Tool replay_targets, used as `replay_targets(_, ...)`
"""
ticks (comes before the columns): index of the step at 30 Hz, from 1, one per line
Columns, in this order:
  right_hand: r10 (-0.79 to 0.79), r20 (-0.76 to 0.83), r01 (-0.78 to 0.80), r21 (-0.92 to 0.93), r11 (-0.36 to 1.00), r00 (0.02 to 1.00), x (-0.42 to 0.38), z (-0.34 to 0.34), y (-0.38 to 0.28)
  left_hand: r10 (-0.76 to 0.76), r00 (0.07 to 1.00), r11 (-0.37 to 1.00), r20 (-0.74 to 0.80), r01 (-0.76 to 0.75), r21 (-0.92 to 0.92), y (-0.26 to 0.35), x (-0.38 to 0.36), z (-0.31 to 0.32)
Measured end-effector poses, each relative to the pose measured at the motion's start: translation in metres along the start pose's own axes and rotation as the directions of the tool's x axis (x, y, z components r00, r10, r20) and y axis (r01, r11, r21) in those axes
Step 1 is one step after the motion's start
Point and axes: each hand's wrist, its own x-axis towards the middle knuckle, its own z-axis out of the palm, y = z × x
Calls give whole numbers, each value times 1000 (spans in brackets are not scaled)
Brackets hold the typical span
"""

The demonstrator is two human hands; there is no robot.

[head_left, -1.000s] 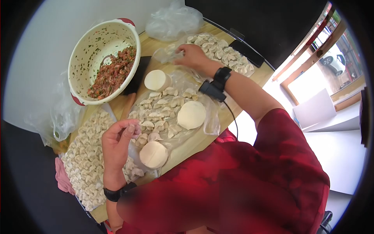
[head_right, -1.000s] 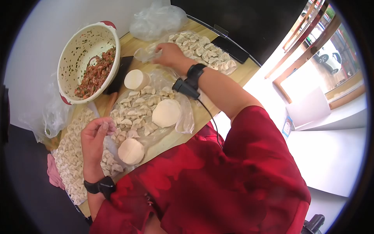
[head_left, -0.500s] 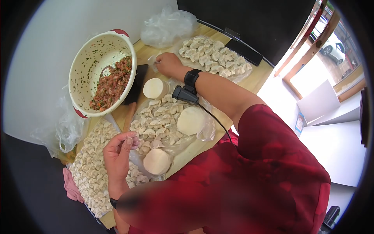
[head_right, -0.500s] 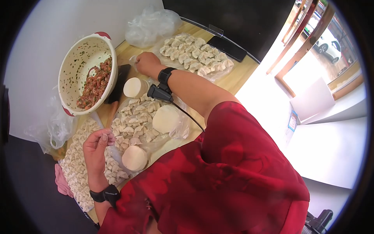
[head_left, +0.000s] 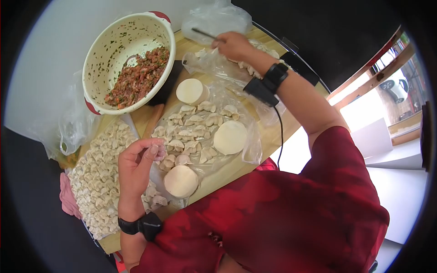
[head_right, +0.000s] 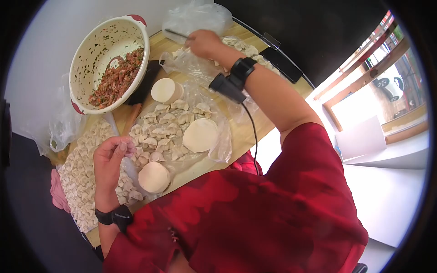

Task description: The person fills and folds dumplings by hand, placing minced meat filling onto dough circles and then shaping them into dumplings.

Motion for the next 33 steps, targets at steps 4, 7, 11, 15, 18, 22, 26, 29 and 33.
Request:
replay_targets(4, 13, -88, -23, -114, 993, 996, 29, -6, 10, 30, 998, 998, 54, -27, -53, 2, 6, 7)
replay_targets(7, -33, -58, 24, -141, 990, 998, 42, 16, 4, 35, 997, 999, 74, -37, 27, 9, 12, 15)
replay_targets(11, -4, 66, 21, -255, 967, 998, 66, 45, 12, 93, 991, 991, 97, -101, 92, 23, 29, 22)
replay_targets(15, -128, 178, 174, -272, 946, 976, 67, 46, 20, 142, 979, 980, 149, -160, 117, 33, 58, 38)
replay_targets(18, -124, 212, 163, -178, 970, 969, 60, 34, 23, 151, 970, 955, 192, -193, 225, 33, 89, 44)
replay_targets(22, -28, 231, 50, -89, 995, 973, 52, 32, 34, 287, 925, 821, 249, -372, 433, 23, 127, 58)
replay_targets(26, -132, 87, 127, 53, 990, 987, 45, 43, 40, 330, 907, 675, 261, -421, 606, 22, 159, 79)
replay_targets(29, -125, 100, 116, 94, 989, 987, 42, 40, 38, 374, 875, 486, 307, -467, 739, 4, 187, 85)
replay_targets(33, -111, 179, 105, 43, 994, 978, 46, 34, 34, 298, 898, 293, 323, -408, 865, -7, 211, 101)
